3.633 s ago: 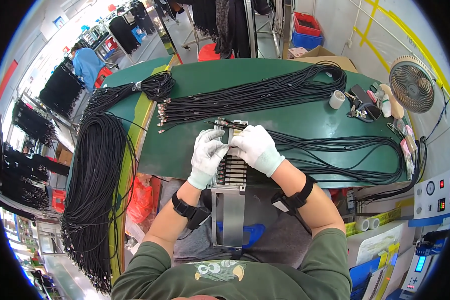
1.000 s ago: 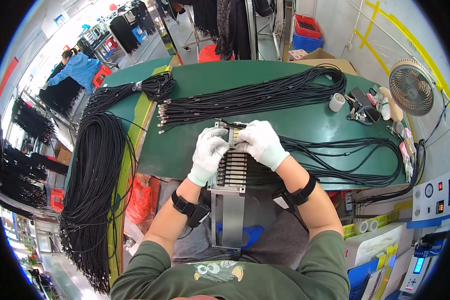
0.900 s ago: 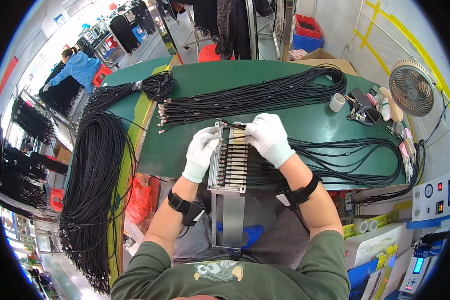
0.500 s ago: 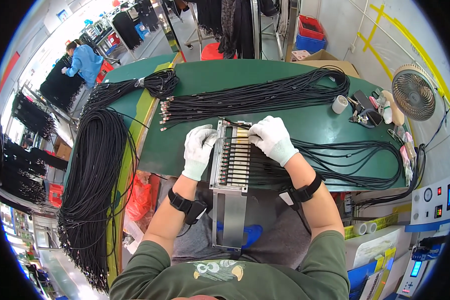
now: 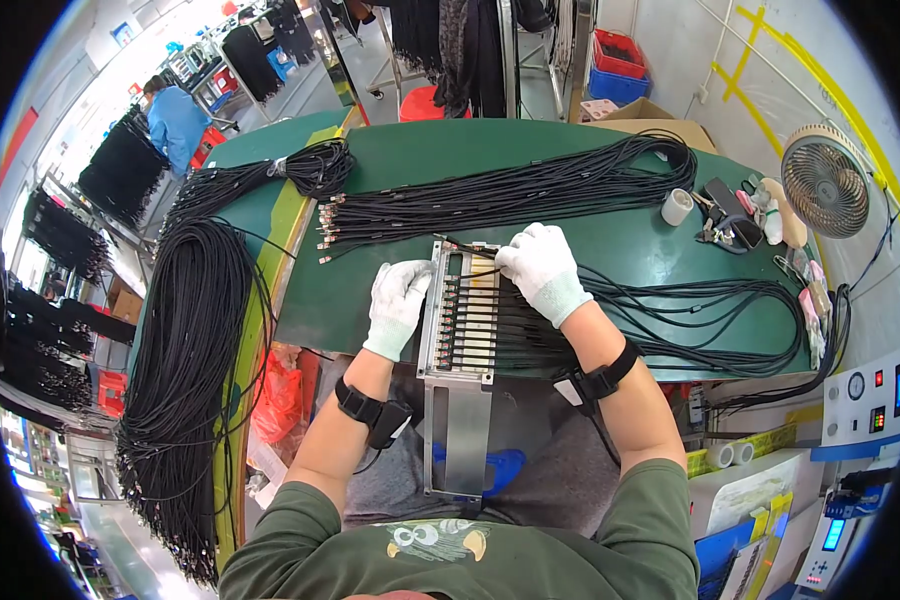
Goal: The person gathers a bundle of cables, aligns the connectors into a metal jig, and carries it to a machine for processing. After removing the cables from the jig, the person wraps tape around the bundle and sets it aside.
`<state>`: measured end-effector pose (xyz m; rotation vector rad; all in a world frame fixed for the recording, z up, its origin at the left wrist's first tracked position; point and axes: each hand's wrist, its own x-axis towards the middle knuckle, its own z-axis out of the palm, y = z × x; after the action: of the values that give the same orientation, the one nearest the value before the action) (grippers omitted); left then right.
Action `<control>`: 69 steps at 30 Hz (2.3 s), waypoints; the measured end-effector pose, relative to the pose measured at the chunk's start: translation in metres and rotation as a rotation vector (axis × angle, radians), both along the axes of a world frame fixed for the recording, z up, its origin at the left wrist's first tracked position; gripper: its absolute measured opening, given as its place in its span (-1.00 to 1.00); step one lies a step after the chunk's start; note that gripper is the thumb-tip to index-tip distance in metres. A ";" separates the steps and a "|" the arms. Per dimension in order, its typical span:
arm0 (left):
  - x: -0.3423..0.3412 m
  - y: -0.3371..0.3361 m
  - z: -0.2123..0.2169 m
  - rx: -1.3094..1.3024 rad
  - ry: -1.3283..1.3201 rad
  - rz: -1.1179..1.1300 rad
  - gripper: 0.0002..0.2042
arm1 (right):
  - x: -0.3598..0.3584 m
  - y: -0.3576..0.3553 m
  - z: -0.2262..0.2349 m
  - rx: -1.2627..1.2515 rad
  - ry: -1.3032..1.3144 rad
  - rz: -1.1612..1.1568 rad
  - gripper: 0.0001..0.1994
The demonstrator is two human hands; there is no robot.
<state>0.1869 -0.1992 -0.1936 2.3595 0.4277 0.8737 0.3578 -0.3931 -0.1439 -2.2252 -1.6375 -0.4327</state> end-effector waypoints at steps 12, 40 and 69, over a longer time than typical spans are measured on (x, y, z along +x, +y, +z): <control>0.005 -0.014 0.015 0.109 0.024 -0.073 -0.74 | -0.007 0.002 0.002 -0.007 -0.030 0.009 -0.89; 0.015 0.001 0.028 0.070 -0.154 -0.126 -0.80 | -0.016 0.013 0.013 0.182 0.253 0.130 -0.91; 0.018 -0.015 0.020 0.265 0.056 -0.161 -0.63 | 0.008 -0.005 0.010 -0.087 0.299 0.031 -0.86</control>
<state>0.2048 -0.2144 -0.1739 2.6220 0.1477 0.8328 0.3659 -0.3979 -0.1341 -2.1963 -1.5535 -0.0170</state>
